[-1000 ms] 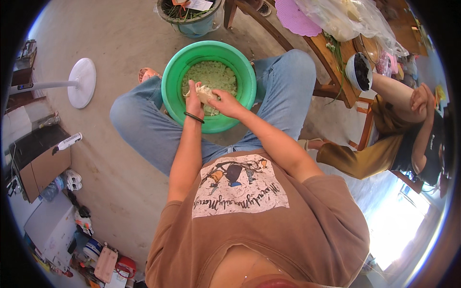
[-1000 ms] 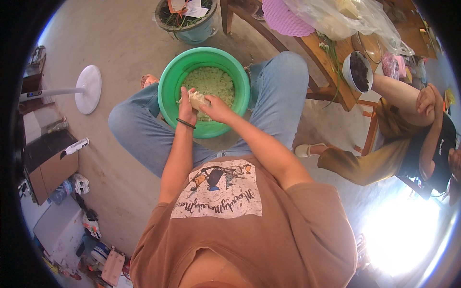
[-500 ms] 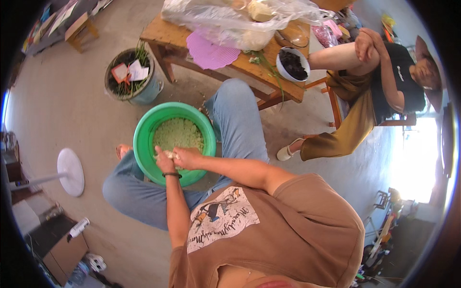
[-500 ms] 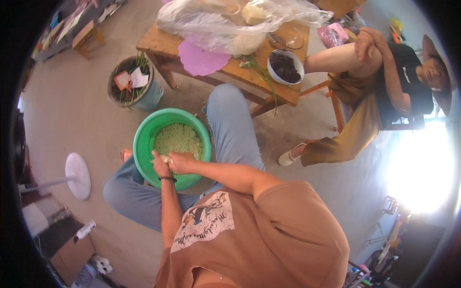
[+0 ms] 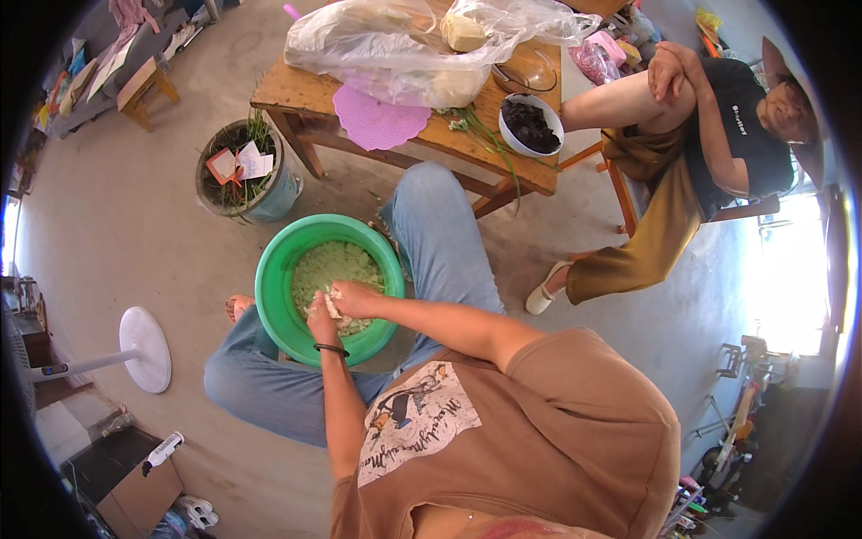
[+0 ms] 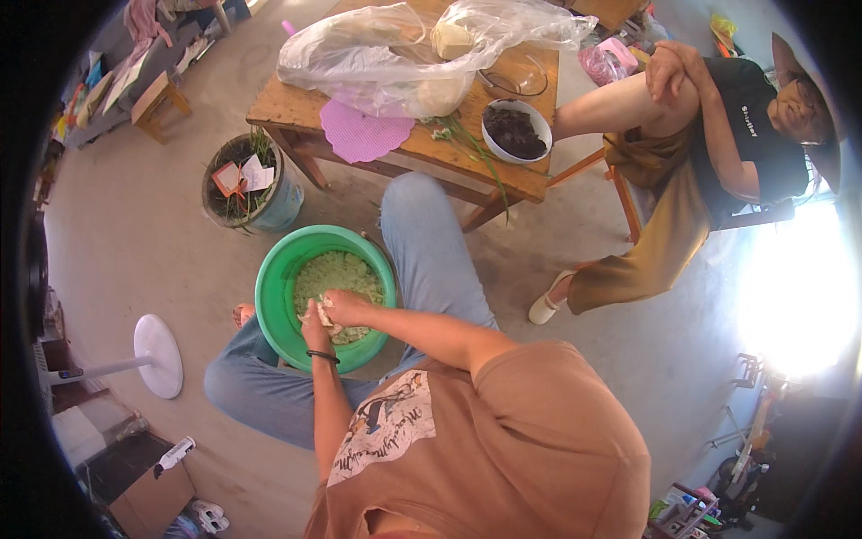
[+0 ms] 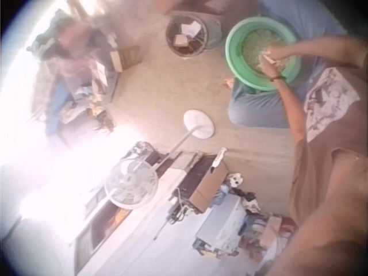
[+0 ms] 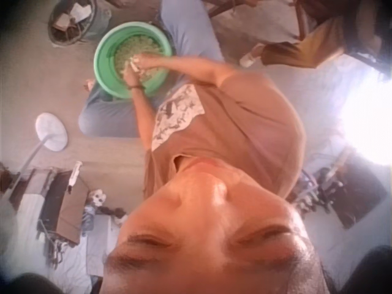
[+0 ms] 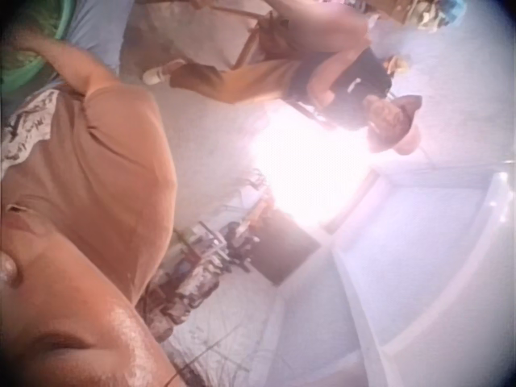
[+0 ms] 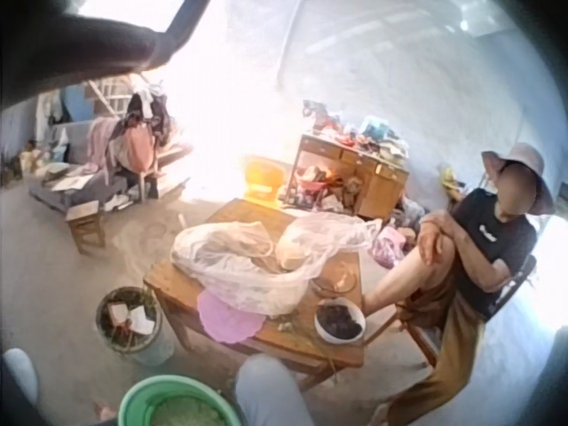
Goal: The person mixes a light-colored dough by hand in a green basin containing shredded green vegetables, taking portions of dough from a bag on the table and working them into the mixture.
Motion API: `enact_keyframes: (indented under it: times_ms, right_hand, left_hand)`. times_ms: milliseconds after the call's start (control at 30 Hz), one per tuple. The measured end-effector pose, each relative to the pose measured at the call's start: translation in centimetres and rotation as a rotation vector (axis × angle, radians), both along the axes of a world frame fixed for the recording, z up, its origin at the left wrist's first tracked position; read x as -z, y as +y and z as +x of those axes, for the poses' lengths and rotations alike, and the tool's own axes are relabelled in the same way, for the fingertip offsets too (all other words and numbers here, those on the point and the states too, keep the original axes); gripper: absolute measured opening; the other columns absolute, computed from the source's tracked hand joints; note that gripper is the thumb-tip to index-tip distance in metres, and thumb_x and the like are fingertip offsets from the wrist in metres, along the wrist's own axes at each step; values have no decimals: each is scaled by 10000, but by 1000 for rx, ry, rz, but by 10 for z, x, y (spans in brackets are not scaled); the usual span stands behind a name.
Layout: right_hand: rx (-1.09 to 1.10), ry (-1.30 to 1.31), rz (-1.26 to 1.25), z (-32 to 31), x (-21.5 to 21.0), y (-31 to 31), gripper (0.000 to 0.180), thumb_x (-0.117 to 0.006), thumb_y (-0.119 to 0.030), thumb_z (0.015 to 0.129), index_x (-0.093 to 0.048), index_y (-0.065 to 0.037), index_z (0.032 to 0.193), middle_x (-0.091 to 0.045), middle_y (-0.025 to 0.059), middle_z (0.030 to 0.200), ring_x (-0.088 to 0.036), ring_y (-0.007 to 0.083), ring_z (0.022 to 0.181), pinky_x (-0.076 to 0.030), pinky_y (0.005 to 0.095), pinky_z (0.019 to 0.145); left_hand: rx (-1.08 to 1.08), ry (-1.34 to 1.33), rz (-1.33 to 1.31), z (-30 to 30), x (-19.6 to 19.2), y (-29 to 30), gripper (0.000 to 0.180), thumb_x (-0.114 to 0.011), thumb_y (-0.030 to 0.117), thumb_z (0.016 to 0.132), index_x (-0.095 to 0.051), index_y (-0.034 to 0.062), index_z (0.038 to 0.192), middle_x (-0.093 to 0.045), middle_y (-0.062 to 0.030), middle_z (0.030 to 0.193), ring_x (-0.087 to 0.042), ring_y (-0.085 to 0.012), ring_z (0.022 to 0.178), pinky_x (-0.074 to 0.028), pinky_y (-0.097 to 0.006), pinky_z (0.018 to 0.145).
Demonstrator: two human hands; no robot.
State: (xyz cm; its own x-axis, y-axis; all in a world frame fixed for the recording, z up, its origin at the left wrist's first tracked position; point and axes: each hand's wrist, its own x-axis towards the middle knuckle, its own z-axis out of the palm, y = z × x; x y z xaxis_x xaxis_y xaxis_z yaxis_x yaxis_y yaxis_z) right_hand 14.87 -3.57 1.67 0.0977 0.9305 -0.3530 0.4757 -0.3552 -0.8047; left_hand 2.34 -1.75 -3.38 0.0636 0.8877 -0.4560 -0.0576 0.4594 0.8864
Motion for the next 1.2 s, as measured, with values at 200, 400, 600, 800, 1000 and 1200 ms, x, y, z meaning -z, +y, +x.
enact_keyframes:
  times_ms: [200,400,600,800,1000,1200]
  right_hand:
    - [130,221,55,-11,36,16,200,-564,-178,779,-522,-26,902,-613,167,868,-604,251,833,-457,378,697]
    - [235,893,-229,-4,-4,12,498,-530,-79,808,-387,-17,1281,-540,75,1035,-541,161,880,-459,294,739]
    - [54,581,-68,-2,1,14,505,-538,-19,766,-436,-23,1260,-587,125,1055,-575,185,890,-458,293,763]
    - [-14,273,152,-7,14,11,316,-525,-39,783,-547,11,1094,-621,186,948,-603,275,893,-459,341,769]
    - [-288,-174,60,-6,4,8,258,-506,-146,808,-572,1,1010,-596,245,871,-597,366,766,-457,415,658]
    - [-162,111,-49,0,29,-1,291,-497,-190,859,-556,-35,1097,-599,208,952,-596,283,690,-466,390,609]
  left_hand:
    - [523,811,1023,-18,34,-3,334,-513,187,864,-501,-16,1129,-588,-147,1066,-576,-254,911,-463,-340,789]
    - [-149,159,-134,-15,-5,3,411,-530,368,869,-617,-24,955,-628,-71,859,-599,-140,747,-472,-268,649]
    - [8,-104,-48,-3,-39,-4,365,-571,311,861,-599,0,1050,-623,-32,916,-583,-102,762,-465,-246,650]
    - [38,-127,-74,-3,-27,-8,278,-554,215,877,-591,4,1054,-617,-18,899,-568,-80,759,-447,-212,640]
    - [-35,-137,-115,-11,-12,-5,236,-520,206,891,-621,13,981,-605,-8,833,-534,-75,749,-431,-215,635]
    - [-114,-50,-254,-14,12,0,280,-517,307,885,-600,52,963,-602,-25,851,-569,-115,716,-448,-246,590]
